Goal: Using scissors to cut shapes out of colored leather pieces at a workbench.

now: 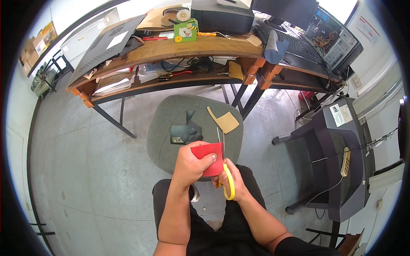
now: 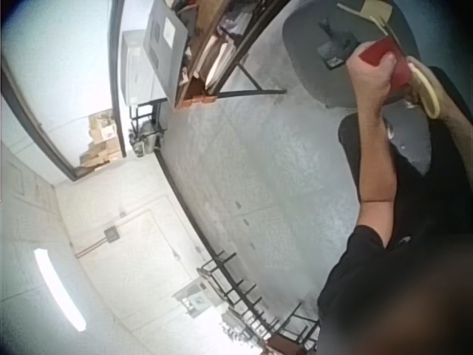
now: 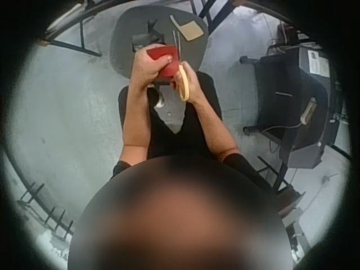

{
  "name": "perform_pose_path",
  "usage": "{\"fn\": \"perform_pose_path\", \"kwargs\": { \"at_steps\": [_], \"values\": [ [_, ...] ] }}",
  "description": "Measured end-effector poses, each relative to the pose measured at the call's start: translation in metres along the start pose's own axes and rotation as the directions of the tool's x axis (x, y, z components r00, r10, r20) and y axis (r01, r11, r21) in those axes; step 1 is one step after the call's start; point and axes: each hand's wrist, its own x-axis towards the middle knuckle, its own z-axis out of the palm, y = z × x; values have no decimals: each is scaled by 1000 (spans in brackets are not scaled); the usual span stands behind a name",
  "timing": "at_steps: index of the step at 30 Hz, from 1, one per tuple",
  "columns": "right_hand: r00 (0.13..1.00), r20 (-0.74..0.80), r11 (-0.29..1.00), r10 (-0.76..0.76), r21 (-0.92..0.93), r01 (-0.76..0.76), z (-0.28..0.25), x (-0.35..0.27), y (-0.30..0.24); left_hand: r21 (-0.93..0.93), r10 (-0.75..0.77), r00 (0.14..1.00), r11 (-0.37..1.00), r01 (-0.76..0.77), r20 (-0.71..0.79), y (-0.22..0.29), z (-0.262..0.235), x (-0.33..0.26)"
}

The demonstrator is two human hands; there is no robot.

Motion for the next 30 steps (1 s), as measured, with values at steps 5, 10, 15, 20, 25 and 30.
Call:
{"fn": "perform_pose_path", "kwargs": {
  "at_steps": [5, 10, 15, 20, 25, 30],
  "values": [
    [1000, 18, 999, -11, -41, 11, -4, 1, 3, 17, 10, 1000, 1000, -10, -3, -3, 0, 0],
    [999, 27, 999, -40, -31, 41, -7, 1, 6, 28, -29, 997, 999, 27, 68, -1, -3, 2],
    [999, -14, 997, -46, 55, 47, -5, 0, 13, 40, -50, 995, 998, 46, 86, -2, 0, 2],
    [996, -74, 996, -55, 67, 60, -3, 1, 12, 23, -35, 996, 999, 34, 79, -8, 0, 4],
    [995, -78, 991, 55, 124, -45, -2, 2, 5, 48, 6, 1000, 999, -6, 8, -10, -3, 4],
    [983, -39, 984, 179, 35, -177, -15, 19, 3, -63, 34, 993, 997, -41, -112, -22, -4, 9]
  ]
}}
